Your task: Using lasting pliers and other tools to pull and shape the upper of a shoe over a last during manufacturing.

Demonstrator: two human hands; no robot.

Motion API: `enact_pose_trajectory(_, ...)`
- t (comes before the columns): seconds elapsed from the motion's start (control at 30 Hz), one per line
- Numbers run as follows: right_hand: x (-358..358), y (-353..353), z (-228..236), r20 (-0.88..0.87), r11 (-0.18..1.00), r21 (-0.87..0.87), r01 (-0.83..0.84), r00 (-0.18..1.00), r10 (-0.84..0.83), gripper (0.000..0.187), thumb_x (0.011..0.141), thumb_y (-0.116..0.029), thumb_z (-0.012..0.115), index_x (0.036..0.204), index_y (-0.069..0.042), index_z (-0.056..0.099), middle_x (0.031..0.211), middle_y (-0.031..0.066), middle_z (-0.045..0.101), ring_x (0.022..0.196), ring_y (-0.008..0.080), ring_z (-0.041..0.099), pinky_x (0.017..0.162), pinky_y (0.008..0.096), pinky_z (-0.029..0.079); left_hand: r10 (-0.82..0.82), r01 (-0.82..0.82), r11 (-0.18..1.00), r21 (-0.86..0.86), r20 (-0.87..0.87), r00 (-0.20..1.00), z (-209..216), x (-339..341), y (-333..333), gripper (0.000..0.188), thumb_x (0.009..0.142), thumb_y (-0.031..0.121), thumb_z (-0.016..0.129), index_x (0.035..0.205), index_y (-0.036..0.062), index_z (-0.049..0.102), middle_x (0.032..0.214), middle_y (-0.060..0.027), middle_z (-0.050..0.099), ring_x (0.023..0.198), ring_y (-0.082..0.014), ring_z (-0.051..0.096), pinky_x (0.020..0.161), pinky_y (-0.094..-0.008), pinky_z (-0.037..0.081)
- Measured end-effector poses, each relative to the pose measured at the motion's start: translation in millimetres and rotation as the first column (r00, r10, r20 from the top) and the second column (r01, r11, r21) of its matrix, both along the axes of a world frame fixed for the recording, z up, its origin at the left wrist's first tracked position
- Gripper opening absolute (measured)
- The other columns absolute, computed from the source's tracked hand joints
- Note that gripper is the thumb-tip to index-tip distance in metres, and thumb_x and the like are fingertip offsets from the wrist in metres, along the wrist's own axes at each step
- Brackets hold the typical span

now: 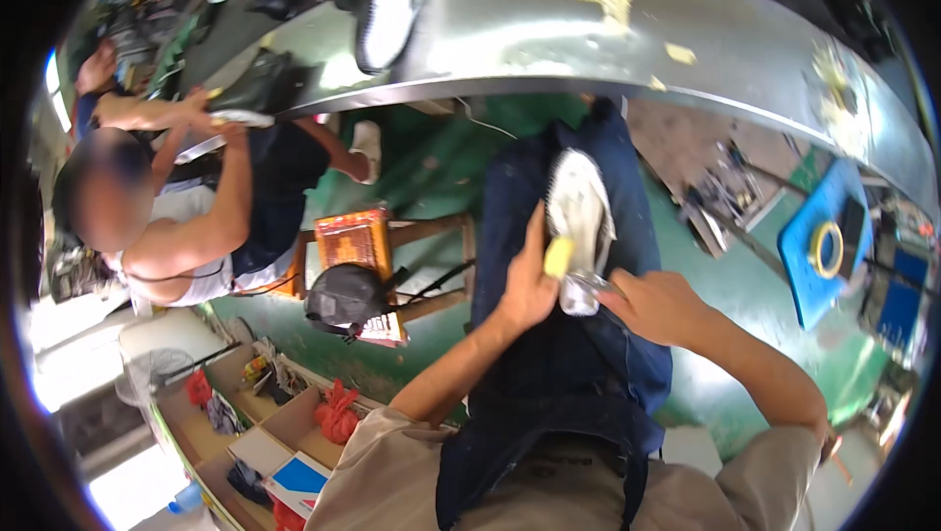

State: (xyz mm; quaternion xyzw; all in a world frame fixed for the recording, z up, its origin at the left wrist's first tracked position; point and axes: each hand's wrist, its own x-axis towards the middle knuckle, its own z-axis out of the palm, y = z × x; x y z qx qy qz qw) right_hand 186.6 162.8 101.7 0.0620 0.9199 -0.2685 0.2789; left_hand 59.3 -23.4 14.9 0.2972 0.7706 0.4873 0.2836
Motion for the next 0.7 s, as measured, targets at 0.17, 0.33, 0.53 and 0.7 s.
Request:
enact_pose_trajectory(0.17, 0, 19, 18, 0.106, 0.923, -0.304, 0.234, 0.972, -0.212, 0.034, 0.102, -0.040, 0.060, 0.100, -0.006, 0.057, 0.068, 0.0139, 0.066, 0.062, 0.0346, 0.067, 0.058, 0.0476, 0.050, -0.023, 0.021, 1.000, 0.011, 0.179, 0.984, 7, 13, -7, 0.109, 0.077, -0.008, 0.052, 0.166, 0.0112, -0.007, 0.162, -0.0328, 0.030, 0.143, -0.0471, 0.043, 0.115, -0.0431, 0.041)
enact_pose_trajectory(0.33, -12, -6, 1, -0.656, 0.972, -0.155, 0.176, 0.717, -0.235, 0.025, 0.099, -0.027, 0.066, 0.095, -0.005, 0.055, 0.074, 0.0108, 0.066, 0.065, 0.0320, 0.068, 0.058, 0.0429, 0.051, -0.113, 0.093, 0.990, 0.110, 0.192, 0.975, -2, 4, -12, 0.115, 0.076, -0.008, 0.058, 0.165, 0.0119, -0.013, 0.166, -0.0299, 0.023, 0.152, -0.0415, 0.032, 0.120, -0.0398, 0.034)
enact_pose_trajectory(0.53, -15, -15, -7, -0.404, 0.995, 0.056, 0.081, 0.913, -0.052, 0.024, 0.098, -0.027, 0.066, 0.093, -0.006, 0.054, 0.077, 0.0117, 0.067, 0.069, 0.0336, 0.068, 0.061, 0.0417, 0.052, -0.229, 0.141, 0.948, 0.284, 0.306, 0.924, -3, -2, -12, 0.131, 0.083, 0.015, 0.085, 0.163, 0.0064, -0.018, 0.168, -0.0261, 0.019, 0.154, -0.0363, 0.030, 0.124, -0.0401, 0.028)
enact_pose_trajectory(0.7, -17, -21, -9, -0.582, 0.995, -0.052, 0.091, 0.806, -0.104, 0.024, 0.100, -0.028, 0.063, 0.093, -0.006, 0.054, 0.076, 0.0122, 0.067, 0.068, 0.0350, 0.068, 0.060, 0.0429, 0.052, -0.198, 0.157, 0.965, 0.209, 0.191, 0.962, 1, -2, -6, 0.139, 0.078, 0.025, 0.092, 0.162, 0.0040, -0.018, 0.166, -0.0255, 0.022, 0.152, -0.0337, 0.032, 0.123, -0.0381, 0.029)
